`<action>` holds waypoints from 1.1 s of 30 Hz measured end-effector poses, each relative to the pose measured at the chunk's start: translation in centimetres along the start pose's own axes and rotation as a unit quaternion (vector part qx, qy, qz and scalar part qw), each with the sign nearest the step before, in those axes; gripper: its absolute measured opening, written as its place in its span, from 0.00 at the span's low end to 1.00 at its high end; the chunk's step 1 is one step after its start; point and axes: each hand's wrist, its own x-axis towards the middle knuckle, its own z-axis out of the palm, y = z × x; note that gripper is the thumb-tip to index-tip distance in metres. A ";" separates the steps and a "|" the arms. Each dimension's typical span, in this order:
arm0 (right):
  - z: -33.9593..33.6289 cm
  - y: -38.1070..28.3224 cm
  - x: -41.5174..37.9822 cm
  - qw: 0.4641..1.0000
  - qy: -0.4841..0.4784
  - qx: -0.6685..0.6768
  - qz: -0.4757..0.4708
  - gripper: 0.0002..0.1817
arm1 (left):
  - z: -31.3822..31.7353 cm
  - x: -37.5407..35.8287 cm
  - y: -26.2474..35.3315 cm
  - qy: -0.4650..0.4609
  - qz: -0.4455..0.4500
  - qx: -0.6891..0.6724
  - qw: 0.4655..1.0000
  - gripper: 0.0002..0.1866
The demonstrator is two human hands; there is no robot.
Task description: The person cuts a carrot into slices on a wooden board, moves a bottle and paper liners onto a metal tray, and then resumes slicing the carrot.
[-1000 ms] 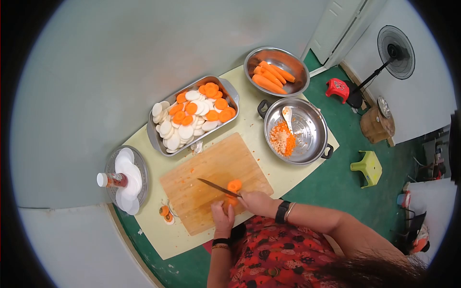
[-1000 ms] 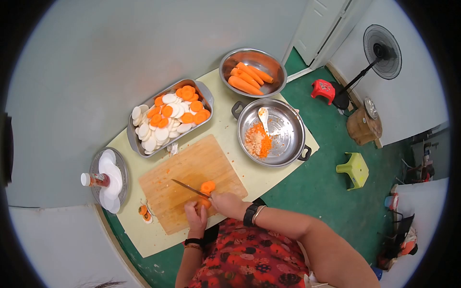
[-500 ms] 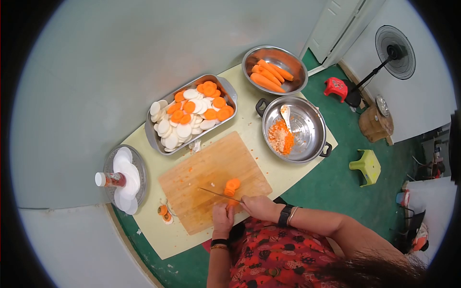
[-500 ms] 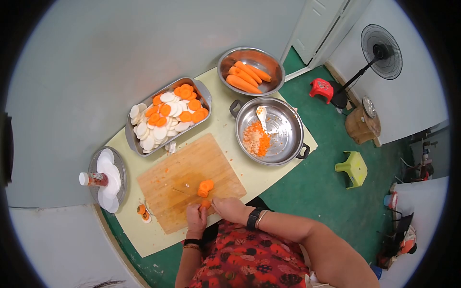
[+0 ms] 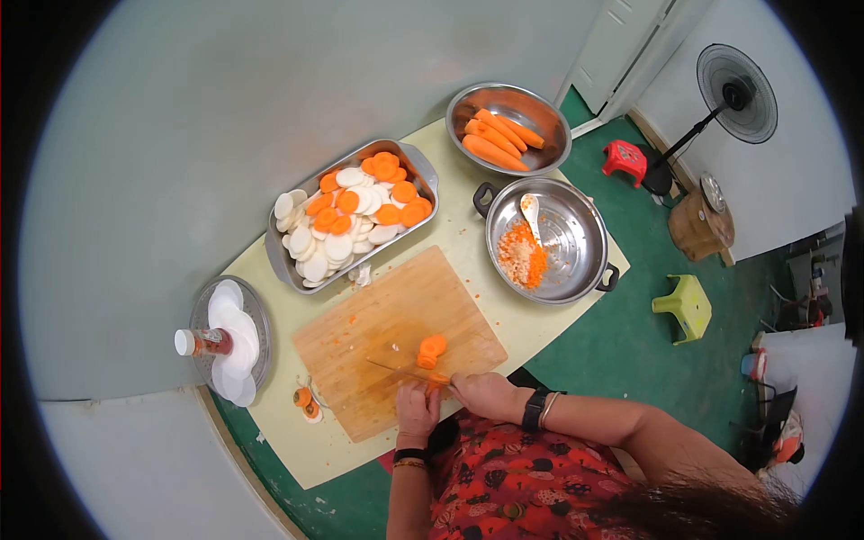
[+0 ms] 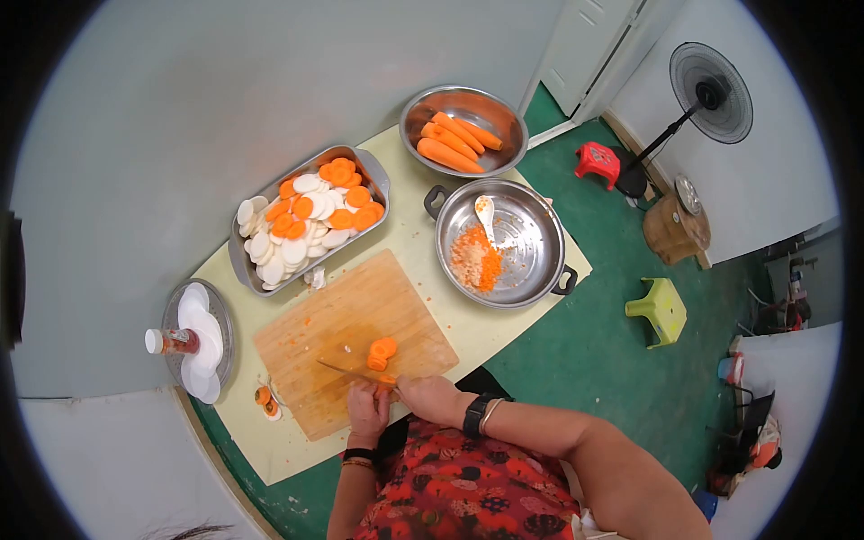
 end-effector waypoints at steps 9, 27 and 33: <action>0.0 -0.1 -0.2 1.000 0.000 0.010 0.011 0.13 | 0.2 -0.3 -0.2 -0.004 -0.007 -0.002 1.000 0.14; -0.2 1.2 -1.2 0.995 -0.090 0.000 0.031 0.12 | 0.1 0.1 -0.1 -0.021 -0.018 -0.008 1.000 0.14; 0.2 0.9 -0.4 0.995 -0.088 -0.027 0.026 0.10 | 0.1 0.0 -0.3 -0.031 -0.022 -0.008 0.999 0.14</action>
